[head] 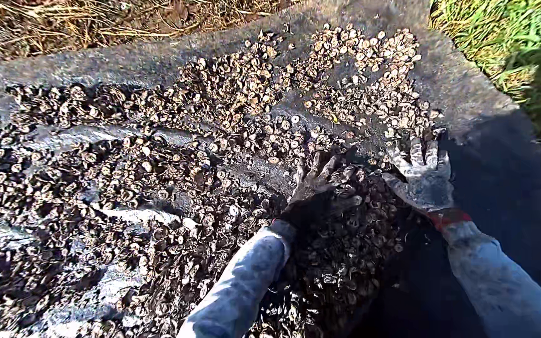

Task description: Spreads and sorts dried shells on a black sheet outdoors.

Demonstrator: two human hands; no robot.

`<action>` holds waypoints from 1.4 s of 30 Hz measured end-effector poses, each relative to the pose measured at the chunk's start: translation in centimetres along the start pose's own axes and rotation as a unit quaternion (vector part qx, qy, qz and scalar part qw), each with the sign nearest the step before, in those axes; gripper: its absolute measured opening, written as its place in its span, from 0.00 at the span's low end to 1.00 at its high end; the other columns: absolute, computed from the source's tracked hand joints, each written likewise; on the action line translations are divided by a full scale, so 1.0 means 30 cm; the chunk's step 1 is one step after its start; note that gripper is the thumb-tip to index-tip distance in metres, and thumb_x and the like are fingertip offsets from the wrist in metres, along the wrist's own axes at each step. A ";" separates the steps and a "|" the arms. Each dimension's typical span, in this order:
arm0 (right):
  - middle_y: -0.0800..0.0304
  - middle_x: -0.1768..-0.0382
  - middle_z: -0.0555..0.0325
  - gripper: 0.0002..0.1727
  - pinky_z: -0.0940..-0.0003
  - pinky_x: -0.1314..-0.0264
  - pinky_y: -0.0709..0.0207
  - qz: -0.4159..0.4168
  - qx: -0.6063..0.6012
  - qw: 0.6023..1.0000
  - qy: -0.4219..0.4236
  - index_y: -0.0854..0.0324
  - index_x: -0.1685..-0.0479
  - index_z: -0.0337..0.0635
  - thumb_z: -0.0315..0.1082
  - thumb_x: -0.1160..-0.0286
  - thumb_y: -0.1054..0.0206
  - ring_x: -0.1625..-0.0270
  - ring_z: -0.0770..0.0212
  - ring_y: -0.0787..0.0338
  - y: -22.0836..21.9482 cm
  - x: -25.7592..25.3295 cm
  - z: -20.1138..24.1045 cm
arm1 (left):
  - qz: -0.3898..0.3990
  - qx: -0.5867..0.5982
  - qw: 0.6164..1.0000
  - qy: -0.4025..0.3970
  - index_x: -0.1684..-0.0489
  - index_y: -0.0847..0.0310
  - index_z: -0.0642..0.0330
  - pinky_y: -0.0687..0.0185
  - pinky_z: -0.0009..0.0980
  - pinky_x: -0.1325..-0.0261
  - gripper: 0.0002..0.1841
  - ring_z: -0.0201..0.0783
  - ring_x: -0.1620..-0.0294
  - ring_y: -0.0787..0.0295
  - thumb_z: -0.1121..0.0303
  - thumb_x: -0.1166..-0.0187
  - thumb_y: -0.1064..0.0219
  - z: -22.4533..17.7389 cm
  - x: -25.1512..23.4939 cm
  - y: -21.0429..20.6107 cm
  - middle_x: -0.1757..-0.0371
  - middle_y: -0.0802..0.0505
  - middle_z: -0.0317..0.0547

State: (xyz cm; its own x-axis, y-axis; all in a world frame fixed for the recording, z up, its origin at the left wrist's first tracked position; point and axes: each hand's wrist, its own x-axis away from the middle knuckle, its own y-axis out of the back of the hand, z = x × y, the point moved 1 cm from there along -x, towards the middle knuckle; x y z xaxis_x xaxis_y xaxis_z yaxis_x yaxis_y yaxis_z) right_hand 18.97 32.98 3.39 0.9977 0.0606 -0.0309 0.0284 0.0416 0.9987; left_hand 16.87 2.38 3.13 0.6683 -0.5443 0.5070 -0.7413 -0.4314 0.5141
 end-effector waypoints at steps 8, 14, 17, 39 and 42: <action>0.14 0.28 0.44 0.24 0.34 0.13 0.46 -0.006 -0.103 0.994 0.032 0.16 0.25 0.56 0.47 0.20 0.35 0.19 0.37 0.24 -0.057 -0.590 0.311 | -0.259 -0.243 0.934 0.030 0.12 0.33 0.39 0.59 0.73 0.13 0.41 0.60 0.06 0.50 0.28 0.22 0.47 0.136 -0.148 0.082 0.06 0.37 0.47; 0.11 0.32 0.45 0.21 0.32 0.26 0.30 0.036 -0.199 0.976 -0.078 0.14 0.31 0.53 0.48 0.20 0.34 0.26 0.39 0.17 0.057 -0.496 0.196 | -0.368 -0.232 0.900 0.028 0.05 0.48 0.26 0.72 0.75 0.11 0.40 0.59 0.02 0.69 0.27 0.20 0.55 0.277 -0.068 0.076 0.02 0.51 0.41; 0.09 0.35 0.50 0.16 0.35 0.26 0.28 0.083 -0.262 0.953 -0.128 0.11 0.36 0.54 0.44 0.16 0.36 0.30 0.47 0.13 0.175 -0.378 0.038 | -0.406 -0.193 0.892 0.056 0.04 0.50 0.31 0.79 0.75 0.12 0.44 0.65 0.03 0.71 0.25 0.23 0.55 0.199 -0.168 0.162 0.02 0.52 0.53; 0.12 0.32 0.44 0.20 0.34 0.19 0.37 0.048 -0.158 0.983 -0.086 0.13 0.34 0.49 0.46 0.17 0.39 0.23 0.41 0.20 0.141 -0.318 0.060 | -0.310 -0.265 0.913 -0.002 0.05 0.47 0.34 0.80 0.77 0.13 0.43 0.67 0.03 0.70 0.27 0.21 0.53 0.115 -0.098 0.118 0.03 0.50 0.56; 0.12 0.31 0.45 0.24 0.39 0.23 0.31 -0.100 -0.233 0.920 -0.297 0.15 0.31 0.48 0.51 0.13 0.43 0.25 0.45 0.17 0.302 -0.353 -0.152 | -0.350 -0.219 0.911 0.012 0.04 0.50 0.35 0.81 0.77 0.13 0.47 0.67 0.03 0.72 0.23 0.25 0.52 0.070 -0.234 0.151 0.03 0.53 0.60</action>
State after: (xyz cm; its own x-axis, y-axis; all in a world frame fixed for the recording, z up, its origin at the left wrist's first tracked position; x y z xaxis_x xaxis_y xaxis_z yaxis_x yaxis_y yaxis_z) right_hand 8.39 37.27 12.57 0.8370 -0.5453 -0.0455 0.3231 0.4255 0.8453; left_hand 8.68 2.74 0.47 0.9728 -0.2282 -0.0385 -0.0416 -0.3357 0.9410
